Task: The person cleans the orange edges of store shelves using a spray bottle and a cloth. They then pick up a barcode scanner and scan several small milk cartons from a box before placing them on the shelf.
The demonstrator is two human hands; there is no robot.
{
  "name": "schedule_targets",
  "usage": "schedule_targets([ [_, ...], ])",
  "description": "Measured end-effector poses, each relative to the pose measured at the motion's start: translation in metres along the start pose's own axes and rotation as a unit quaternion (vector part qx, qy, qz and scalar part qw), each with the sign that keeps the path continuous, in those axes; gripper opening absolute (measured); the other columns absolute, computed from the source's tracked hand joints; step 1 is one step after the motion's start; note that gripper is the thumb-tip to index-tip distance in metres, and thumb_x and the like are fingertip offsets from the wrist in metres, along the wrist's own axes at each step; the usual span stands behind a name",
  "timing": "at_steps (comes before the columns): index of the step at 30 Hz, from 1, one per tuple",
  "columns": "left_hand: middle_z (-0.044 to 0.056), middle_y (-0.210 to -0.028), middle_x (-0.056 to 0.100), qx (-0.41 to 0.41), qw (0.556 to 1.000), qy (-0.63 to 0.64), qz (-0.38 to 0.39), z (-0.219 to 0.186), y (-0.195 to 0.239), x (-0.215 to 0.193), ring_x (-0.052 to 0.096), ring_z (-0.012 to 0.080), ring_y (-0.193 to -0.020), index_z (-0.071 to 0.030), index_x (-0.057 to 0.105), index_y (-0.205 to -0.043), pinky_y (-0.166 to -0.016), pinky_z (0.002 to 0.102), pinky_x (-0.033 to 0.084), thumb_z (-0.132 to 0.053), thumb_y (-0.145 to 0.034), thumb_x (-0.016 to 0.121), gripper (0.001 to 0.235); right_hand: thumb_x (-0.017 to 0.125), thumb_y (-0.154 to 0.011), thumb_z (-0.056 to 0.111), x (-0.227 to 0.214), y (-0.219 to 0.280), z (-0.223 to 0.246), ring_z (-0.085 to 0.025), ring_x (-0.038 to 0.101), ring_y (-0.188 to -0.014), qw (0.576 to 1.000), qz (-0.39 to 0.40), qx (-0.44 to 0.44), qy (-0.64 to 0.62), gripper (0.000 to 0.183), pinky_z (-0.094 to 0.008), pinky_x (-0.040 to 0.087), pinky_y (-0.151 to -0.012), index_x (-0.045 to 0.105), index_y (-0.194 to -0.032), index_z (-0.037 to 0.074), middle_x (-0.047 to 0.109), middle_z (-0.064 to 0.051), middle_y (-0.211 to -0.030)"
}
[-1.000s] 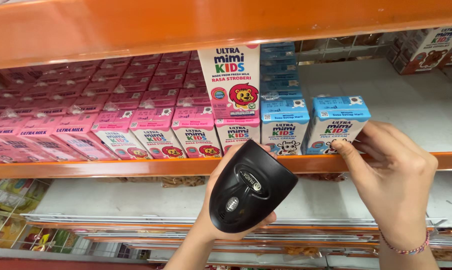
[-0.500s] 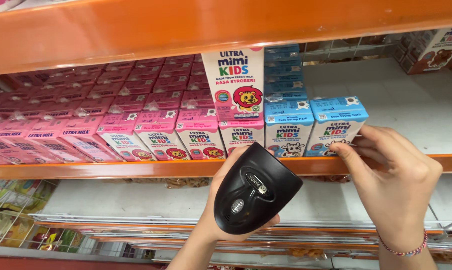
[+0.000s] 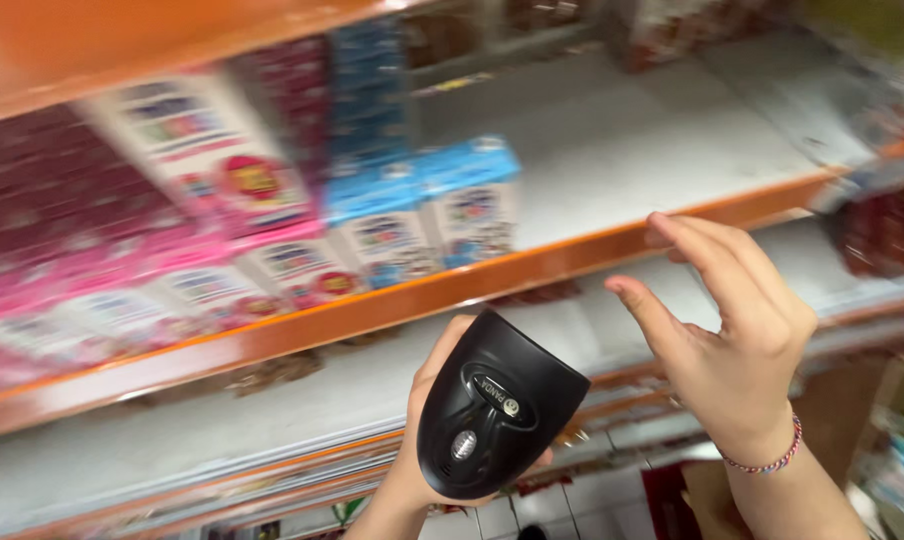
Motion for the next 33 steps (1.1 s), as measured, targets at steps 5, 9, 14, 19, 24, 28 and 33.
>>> schedule_targets([
  [5,0.008,-0.106,0.066,-0.041,0.992,0.097,0.076,0.012,-0.017,0.091,0.064,0.0191,-0.096,-0.005,0.072,-0.11,-0.086,0.031,0.054,-0.03,-0.076,0.092,0.047,0.086,-0.082,0.005,-0.072,0.058,-0.062,-0.021,0.071,-0.099,0.992,0.017,0.104,0.062,0.043,-0.029,0.057,-0.086,0.069,-0.122,0.0,0.072,-0.014,-0.117],
  [9,0.004,-0.103,0.07,-0.154,0.954,0.227,0.119,0.021,-0.017,0.18,0.067,0.014,-0.094,-0.001,0.055,-0.125,-0.089,0.032,0.055,-0.03,-0.075,0.088,0.067,0.085,-0.08,0.003,-0.137,0.11,-0.115,-0.021,0.071,-0.096,0.976,0.03,0.172,0.127,0.041,-0.03,0.055,-0.083,0.071,-0.118,0.001,0.072,-0.013,-0.111],
  [14,0.003,-0.1,0.073,-0.194,0.934,0.227,0.196,0.033,0.005,0.296,0.068,0.0116,-0.09,-0.002,0.063,-0.116,-0.085,0.029,0.058,-0.023,-0.077,0.091,0.053,0.082,-0.083,0.003,-0.22,0.178,-0.186,-0.017,0.072,-0.088,0.945,0.013,0.289,0.153,0.035,-0.028,0.056,-0.077,0.072,-0.116,0.002,0.074,-0.011,-0.107],
  [19,0.004,-0.095,0.075,-0.279,0.894,0.262,0.235,0.05,0.033,0.405,0.07,0.0111,-0.085,-0.002,0.068,-0.108,-0.079,0.029,0.058,-0.02,-0.08,0.09,0.04,0.081,-0.085,0.007,-0.284,0.239,-0.264,-0.018,0.073,-0.084,0.91,0.065,0.374,0.168,0.029,-0.029,0.058,-0.074,0.073,-0.112,0.001,0.074,-0.012,-0.1],
  [24,0.004,-0.097,0.073,-0.308,0.882,0.296,0.196,0.066,0.057,0.494,0.068,0.0122,-0.087,-0.001,0.068,-0.11,-0.08,0.03,0.057,-0.018,-0.084,0.086,0.036,0.079,-0.08,0.009,-0.293,0.299,-0.35,-0.024,0.074,-0.078,0.889,0.175,0.396,0.149,0.031,-0.036,0.059,-0.072,0.073,-0.108,0.0,0.075,-0.016,-0.093],
  [28,0.003,-0.098,0.07,-0.305,0.902,0.271,0.14,0.081,0.066,0.54,0.067,0.0136,-0.088,-0.001,0.066,-0.112,-0.08,0.031,0.055,-0.018,-0.082,0.085,0.04,0.074,-0.074,0.006,-0.248,0.349,-0.394,-0.037,0.07,-0.083,0.873,0.306,0.33,0.188,0.034,-0.045,0.058,-0.07,0.07,-0.108,0.001,0.068,-0.02,-0.103],
  [33,0.002,-0.098,0.069,-0.318,0.91,0.252,0.084,0.103,0.084,0.566,0.066,0.0125,-0.087,-0.002,0.064,-0.112,-0.079,0.03,0.055,-0.019,-0.081,0.086,0.041,0.071,-0.076,0.011,-0.208,0.389,-0.428,-0.034,0.072,-0.084,0.849,0.376,0.253,0.273,0.037,-0.044,0.058,-0.061,0.066,-0.112,0.003,0.06,-0.017,-0.12],
])
Point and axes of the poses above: each hand's wrist, its own y-axis away from the middle knuckle, its own x-axis out of the palm, z = x × y, the point moved 3 cm from there along -y, towards the middle knuckle
